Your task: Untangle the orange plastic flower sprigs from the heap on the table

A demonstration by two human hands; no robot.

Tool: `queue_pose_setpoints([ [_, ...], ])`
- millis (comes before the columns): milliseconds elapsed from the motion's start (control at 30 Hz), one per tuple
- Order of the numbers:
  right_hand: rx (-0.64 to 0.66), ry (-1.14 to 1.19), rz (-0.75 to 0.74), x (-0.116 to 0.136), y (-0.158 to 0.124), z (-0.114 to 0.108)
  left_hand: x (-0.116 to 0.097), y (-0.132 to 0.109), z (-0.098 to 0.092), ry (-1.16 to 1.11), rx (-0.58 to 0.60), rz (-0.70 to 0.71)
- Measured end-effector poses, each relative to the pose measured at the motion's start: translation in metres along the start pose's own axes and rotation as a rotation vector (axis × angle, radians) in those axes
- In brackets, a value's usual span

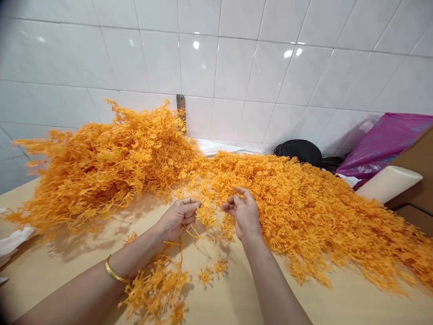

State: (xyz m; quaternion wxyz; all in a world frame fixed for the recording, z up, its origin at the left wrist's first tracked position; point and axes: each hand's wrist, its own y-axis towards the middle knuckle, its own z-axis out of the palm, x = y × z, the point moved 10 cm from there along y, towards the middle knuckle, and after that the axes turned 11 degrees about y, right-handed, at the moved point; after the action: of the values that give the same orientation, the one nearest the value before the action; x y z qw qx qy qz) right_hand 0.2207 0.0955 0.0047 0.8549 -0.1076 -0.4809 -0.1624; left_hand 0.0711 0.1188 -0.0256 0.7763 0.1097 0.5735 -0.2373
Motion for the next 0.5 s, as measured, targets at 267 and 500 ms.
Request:
queue_pose_setpoints([
  [267,0.373,-0.394,-0.032,-0.020,-0.023,0.049,-0.006,-0.004,-0.013,0.162,-0.171,0.031],
  [500,0.379,-0.405,-0.120,-0.024,-0.019,0.048,-0.018,-0.004,-0.005,0.518,-0.096,0.118],
])
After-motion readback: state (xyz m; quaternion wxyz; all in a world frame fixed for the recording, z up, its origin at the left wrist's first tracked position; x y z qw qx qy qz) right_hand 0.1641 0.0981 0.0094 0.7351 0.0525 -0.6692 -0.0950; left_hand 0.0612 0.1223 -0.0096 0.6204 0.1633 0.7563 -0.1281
